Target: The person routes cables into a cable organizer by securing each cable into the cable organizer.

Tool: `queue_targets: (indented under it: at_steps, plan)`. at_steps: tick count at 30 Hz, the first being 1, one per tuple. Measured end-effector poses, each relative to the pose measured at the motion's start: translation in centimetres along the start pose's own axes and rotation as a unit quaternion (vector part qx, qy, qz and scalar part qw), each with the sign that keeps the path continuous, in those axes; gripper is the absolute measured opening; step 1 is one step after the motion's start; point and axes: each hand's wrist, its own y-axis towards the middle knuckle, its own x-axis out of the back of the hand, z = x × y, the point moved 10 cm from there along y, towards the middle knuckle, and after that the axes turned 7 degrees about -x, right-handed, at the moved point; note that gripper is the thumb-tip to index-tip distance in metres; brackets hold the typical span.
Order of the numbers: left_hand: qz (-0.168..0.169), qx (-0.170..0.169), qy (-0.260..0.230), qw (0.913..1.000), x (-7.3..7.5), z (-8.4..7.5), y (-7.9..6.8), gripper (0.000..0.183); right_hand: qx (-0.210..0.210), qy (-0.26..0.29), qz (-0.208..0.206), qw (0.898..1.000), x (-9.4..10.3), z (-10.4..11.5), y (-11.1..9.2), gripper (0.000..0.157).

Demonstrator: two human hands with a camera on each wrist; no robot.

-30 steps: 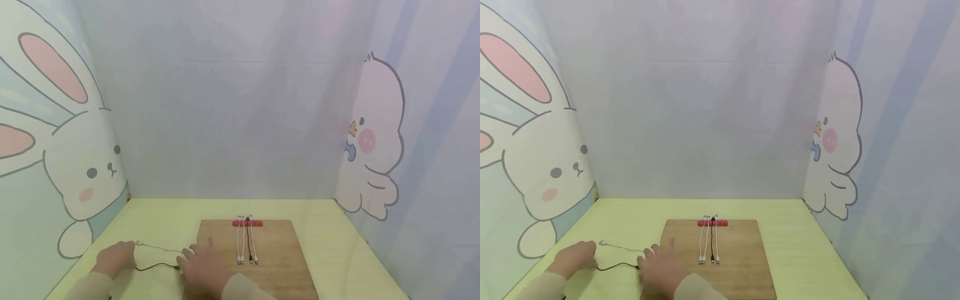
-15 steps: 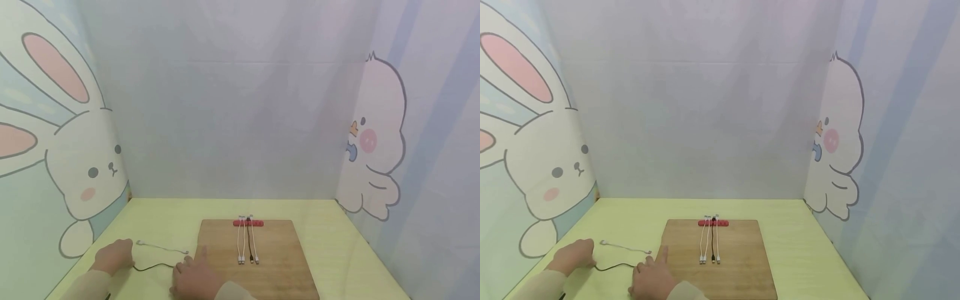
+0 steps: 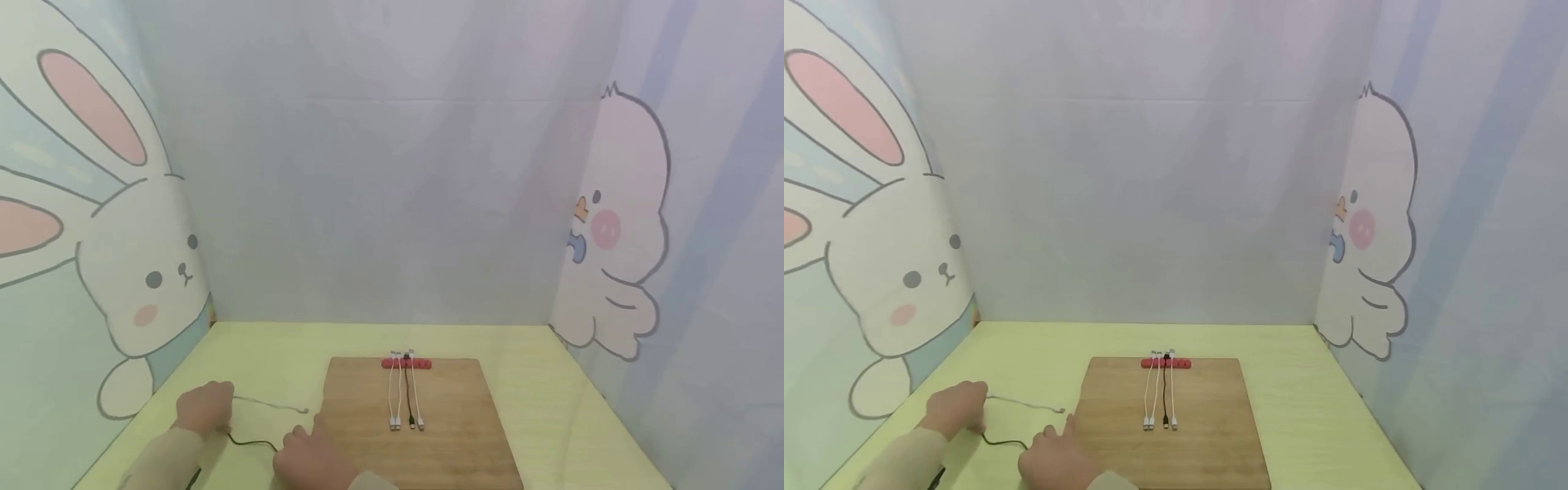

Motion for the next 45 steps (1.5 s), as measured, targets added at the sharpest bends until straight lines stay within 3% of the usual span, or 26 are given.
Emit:
queue_targets:
  at_steps: [5, 8, 14, 19, 24, 31, 38, 45]
  plan:
    - [-0.026, -0.026, 0.025, 0.999, 0.8, -0.9, 0.0, 0.041, -0.005, 0.014, 0.036, 0.999, 0.1, 1.4, -0.2, 0.023]
    - [-0.021, -0.036, 0.035, 0.9985, 0.7, -1.2, 0.4, 0.05, -0.002, 0.022, 0.05, 0.998, 0.3, 1.9, -0.5, 0.029]
    - [0.007, -0.045, 0.042, 0.9981, 0.5, -2.4, 0.8, 0.057, -0.003, 0.059, 0.091, 0.994, 0.1, 1.8, -1.3, 0.027]
    - [-0.014, -0.047, 0.055, 0.9972, 1.1, -3.0, 0.4, 0.055, 0.0, 0.064, 0.085, 0.994, 0.6, 2.1, -1.3, 0.022]
    - [-0.021, -0.056, 0.066, 0.996, 0.8, -3.3, 0.5, 0.059, -0.014, 0.097, 0.111, 0.989, -0.3, 1.8, -1.8, 0.028]
    - [-0.014, -0.048, 0.063, 0.9968, 0.4, -3.3, 0.6, 0.06, 0.002, 0.076, 0.073, 0.994, -0.1, 2.2, -1.8, 0.024]
    - [-0.017, -0.056, 0.096, 0.9936, 0.6, -4.2, 0.6, 0.058, 0.005, 0.075, 0.092, 0.993, -0.7, 2.0, -1.9, 0.029]
    - [-0.015, -0.049, 0.112, 0.9924, 0.5, -3.8, 0.6, 0.059, 0.038, 0.088, 0.089, 0.991, -0.2, 1.8, -2.1, 0.028]
